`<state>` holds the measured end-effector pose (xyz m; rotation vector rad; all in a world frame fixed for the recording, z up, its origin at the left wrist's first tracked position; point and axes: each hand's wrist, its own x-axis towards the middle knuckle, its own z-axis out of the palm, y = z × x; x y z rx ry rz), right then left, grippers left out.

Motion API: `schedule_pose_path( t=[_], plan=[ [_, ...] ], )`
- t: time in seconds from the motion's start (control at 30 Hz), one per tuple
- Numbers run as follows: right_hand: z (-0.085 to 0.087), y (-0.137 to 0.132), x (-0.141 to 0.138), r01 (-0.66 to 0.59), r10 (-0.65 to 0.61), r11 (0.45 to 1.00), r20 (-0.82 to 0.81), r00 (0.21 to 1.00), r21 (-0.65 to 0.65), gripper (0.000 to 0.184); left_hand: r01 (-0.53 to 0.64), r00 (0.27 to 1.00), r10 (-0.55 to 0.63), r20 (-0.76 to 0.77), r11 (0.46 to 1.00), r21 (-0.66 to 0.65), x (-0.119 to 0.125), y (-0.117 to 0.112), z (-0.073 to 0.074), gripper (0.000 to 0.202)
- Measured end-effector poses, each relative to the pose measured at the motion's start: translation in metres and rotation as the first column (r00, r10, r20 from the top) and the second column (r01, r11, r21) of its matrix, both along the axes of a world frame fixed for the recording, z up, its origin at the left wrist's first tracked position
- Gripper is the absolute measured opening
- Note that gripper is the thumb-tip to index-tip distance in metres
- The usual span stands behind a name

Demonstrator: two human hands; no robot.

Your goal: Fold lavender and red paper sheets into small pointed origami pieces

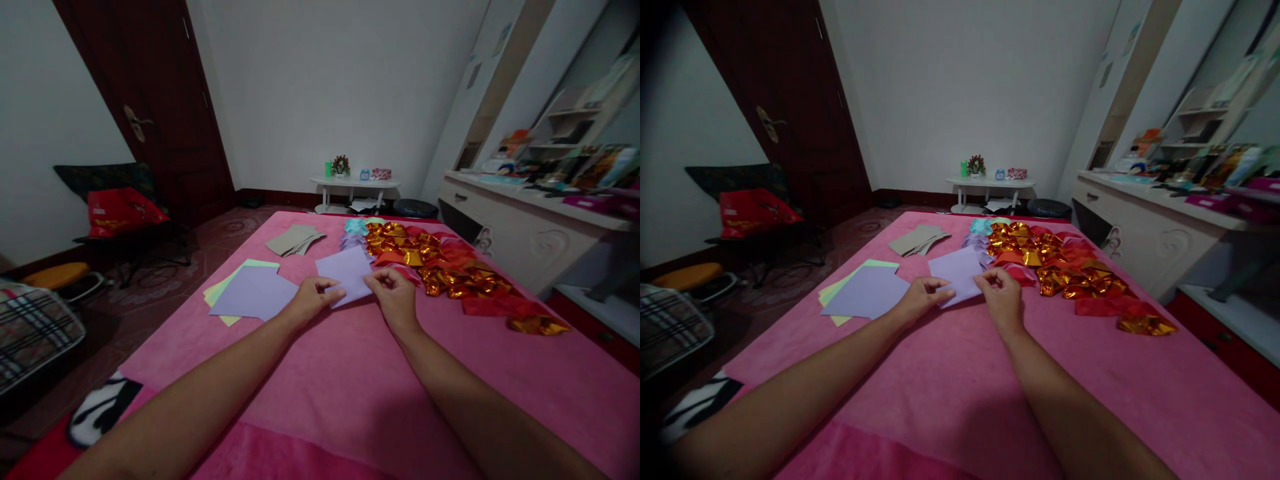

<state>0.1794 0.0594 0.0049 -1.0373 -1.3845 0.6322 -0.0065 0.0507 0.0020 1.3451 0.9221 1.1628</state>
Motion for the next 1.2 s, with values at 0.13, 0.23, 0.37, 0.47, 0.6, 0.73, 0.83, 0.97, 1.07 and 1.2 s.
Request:
schedule_pose_path(
  t=[0.13,0.23,0.37,0.47,0.6,0.73,0.83,0.97,1.07,1.2],
  plan=[
    [0.0027,-0.0027,-0.0016,-0.032,0.032,0.999,-0.008,0.999,0.004,0.022,-0.072,0.997,0.072,-0.003,0.997,-0.002,0.0013,-0.0007,-0.0014,0.037],
    [0.0021,-0.002,-0.0031,-0.109,0.109,0.994,-0.009,0.994,-0.013,0.022,-0.132,0.991,0.132,-0.007,0.991,0.034,0.001,0.0011,-0.0027,0.037],
    [-0.0019,-0.0003,-0.0031,-0.128,0.128,0.991,-0.001,0.992,-0.049,0.02,-0.185,0.983,0.186,-0.002,0.979,0.081,0.0004,0.0042,-0.0046,0.034],
    [-0.0047,0.001,-0.0014,-0.131,0.129,0.988,-0.032,0.991,-0.077,0.02,-0.186,0.982,0.188,-0.003,0.976,0.114,-0.0005,0.0053,-0.0048,0.034],
    [-0.0051,0.0021,-0.0002,-0.121,0.113,0.989,-0.092,0.989,-0.082,0.022,-0.174,0.985,0.174,0.009,0.982,0.071,-0.002,0.0051,-0.0043,0.043],
    [-0.0027,0.0013,-0.001,-0.098,0.09,0.993,-0.102,0.991,-0.073,0.025,-0.15,0.981,0.155,0.116,0.987,-0.049,-0.0023,0.0037,-0.0034,0.041],
    [-0.0019,0.0002,-0.0013,-0.072,0.064,0.995,-0.108,0.992,-0.063,0.025,-0.095,0.986,0.107,0.129,0.991,-0.095,-0.0017,0.0021,-0.0024,0.044],
    [-0.0037,-0.0002,-0.0007,-0.082,0.076,0.993,-0.075,0.994,-0.083,0.025,-0.082,0.984,0.098,0.147,0.991,-0.109,-0.0012,0.0016,-0.0018,0.045],
    [-0.0058,0.0007,0.0,-0.129,0.127,0.986,-0.025,0.992,-0.102,0.029,-0.128,0.981,0.139,0.136,0.988,-0.087,-0.0016,0.0025,-0.0016,0.04],
    [-0.0072,0.003,0.0015,-0.156,0.158,0.985,0.014,0.987,-0.079,0.033,-0.151,0.983,0.157,0.093,0.986,-0.074,-0.0018,0.0032,-0.0014,0.035]
  ],
)
